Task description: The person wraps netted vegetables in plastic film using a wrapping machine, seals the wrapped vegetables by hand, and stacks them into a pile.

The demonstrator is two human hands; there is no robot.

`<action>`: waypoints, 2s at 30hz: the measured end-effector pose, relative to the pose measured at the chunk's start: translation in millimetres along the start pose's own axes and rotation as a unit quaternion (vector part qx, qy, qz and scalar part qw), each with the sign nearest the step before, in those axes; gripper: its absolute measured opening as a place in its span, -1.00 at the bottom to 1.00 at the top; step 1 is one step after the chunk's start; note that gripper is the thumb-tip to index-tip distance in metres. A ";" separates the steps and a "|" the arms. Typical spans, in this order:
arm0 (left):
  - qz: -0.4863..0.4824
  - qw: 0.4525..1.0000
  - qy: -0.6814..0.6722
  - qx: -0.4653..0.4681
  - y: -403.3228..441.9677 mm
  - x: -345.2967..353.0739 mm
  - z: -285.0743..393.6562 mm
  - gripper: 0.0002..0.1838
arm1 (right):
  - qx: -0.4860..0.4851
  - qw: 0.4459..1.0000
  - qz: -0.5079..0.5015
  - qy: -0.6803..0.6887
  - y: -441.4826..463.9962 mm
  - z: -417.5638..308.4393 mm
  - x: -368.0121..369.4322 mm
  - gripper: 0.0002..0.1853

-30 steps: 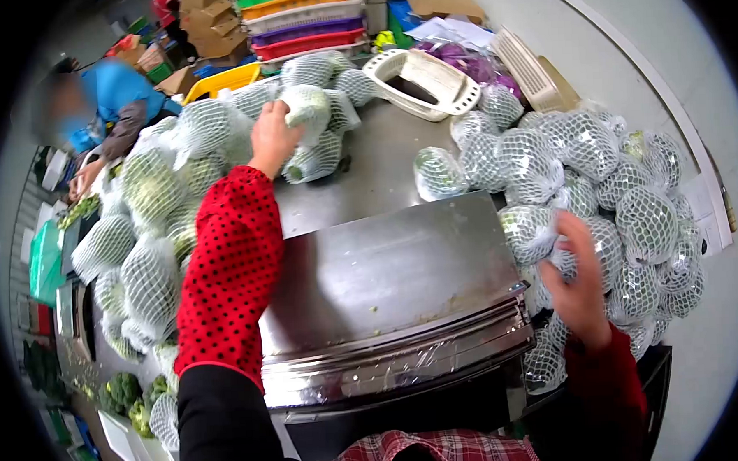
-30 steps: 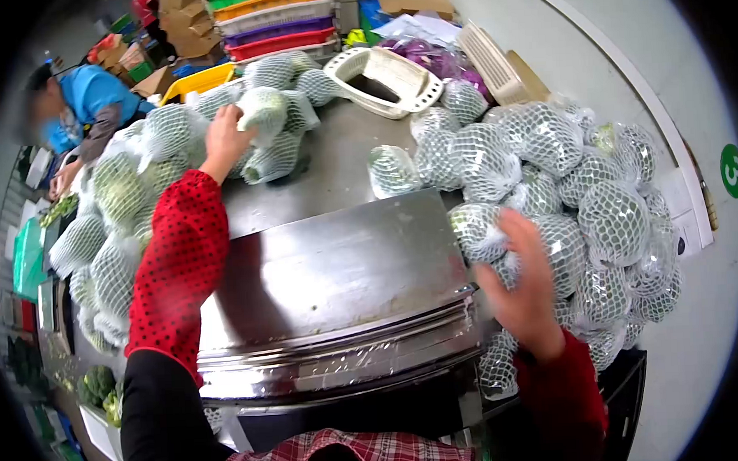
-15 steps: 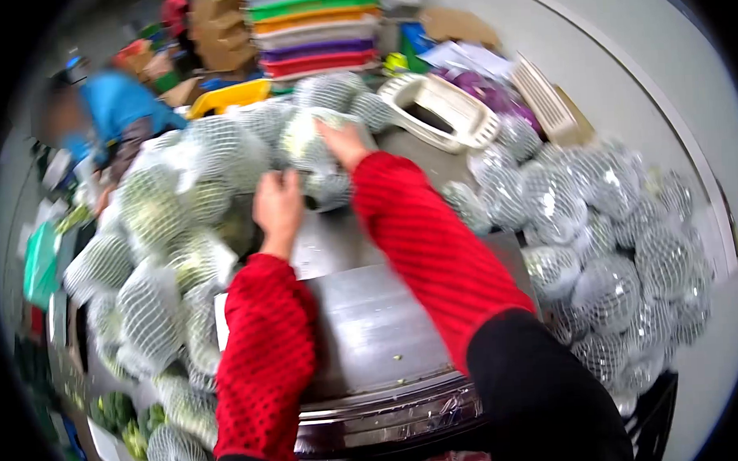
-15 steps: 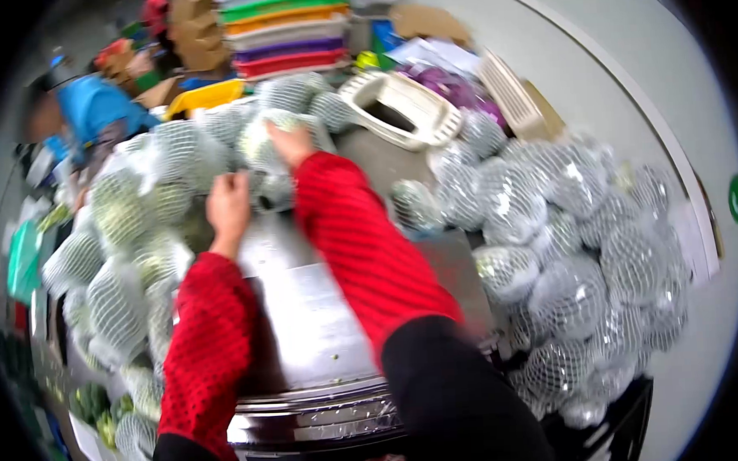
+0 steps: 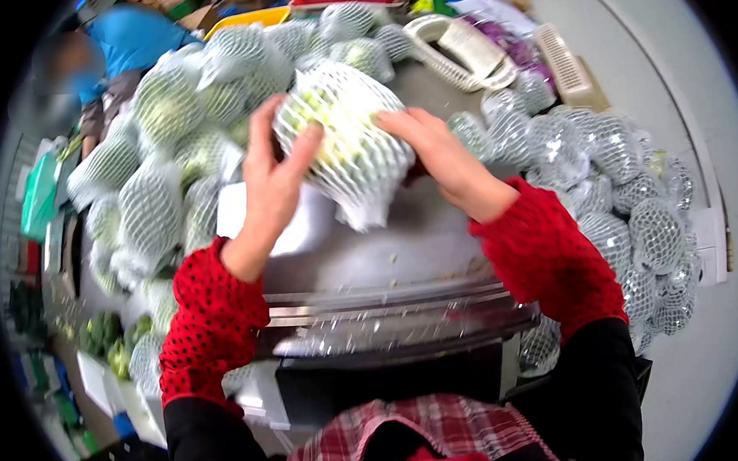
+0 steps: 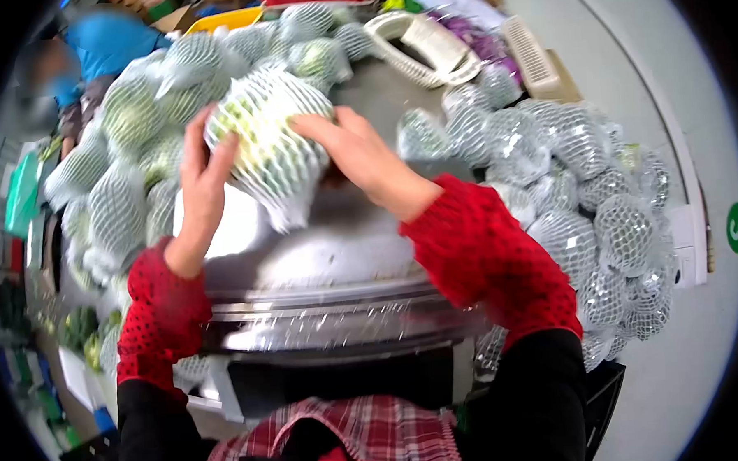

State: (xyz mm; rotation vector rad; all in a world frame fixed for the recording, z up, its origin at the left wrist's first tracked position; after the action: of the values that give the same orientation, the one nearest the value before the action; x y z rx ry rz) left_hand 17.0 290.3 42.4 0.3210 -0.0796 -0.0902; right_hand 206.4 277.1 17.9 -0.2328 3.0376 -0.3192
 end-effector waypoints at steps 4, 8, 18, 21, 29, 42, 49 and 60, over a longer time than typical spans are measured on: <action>-0.016 0.994 0.047 -0.096 -107.2 -5.9 -11.6 -0.40 | -0.084 0.992 0.003 -0.095 -69.7 39.6 36.9 -0.38; -0.006 0.991 0.054 -0.121 -121.7 -32.4 -11.1 -0.39 | -0.043 0.986 0.057 -0.150 -107.4 33.2 19.9 -0.39; -0.154 0.804 0.549 -0.166 -188.5 -82.2 -4.3 -0.70 | 0.079 0.729 0.037 -0.679 -196.6 68.5 -24.3 -0.48; -0.129 0.848 0.477 -0.192 -192.0 -84.7 -12.7 -0.72 | -0.012 0.854 -0.006 -0.521 -193.3 93.6 -29.1 -0.62; -0.057 0.918 -0.298 -0.257 -192.5 -68.7 119.0 -0.73 | -0.114 0.977 -0.089 0.154 -235.0 -39.6 3.5 -0.76; -0.257 0.854 0.345 0.292 -93.0 -4.4 36.8 -0.27 | -0.232 0.961 -0.070 -0.134 -62.7 35.0 17.3 -0.48; -0.248 0.926 0.236 0.159 -133.0 -22.8 77.2 -0.32 | -0.277 0.875 -0.159 -0.364 -141.5 -5.8 51.2 -0.47; 0.048 0.748 -0.460 -0.476 -396.8 -73.2 11.1 -0.57 | 0.083 0.988 -0.007 0.127 -318.8 120.8 86.7 -0.62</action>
State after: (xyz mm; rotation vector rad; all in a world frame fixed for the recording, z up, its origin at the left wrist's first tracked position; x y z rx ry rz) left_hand -86.7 -80.7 -78.1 -0.7979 -1.0078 -0.1694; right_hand 177.7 -69.1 -37.6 -0.2168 3.2336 -0.6470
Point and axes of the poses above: each hand's wrist, its own y-axis towards the middle knuckle, its own x-axis out of the palm, z = x × y, the point moved 9 cm from there along y, towards the middle knuckle, and after that the axes turned 7 degrees about -y, right-handed, at the moved point
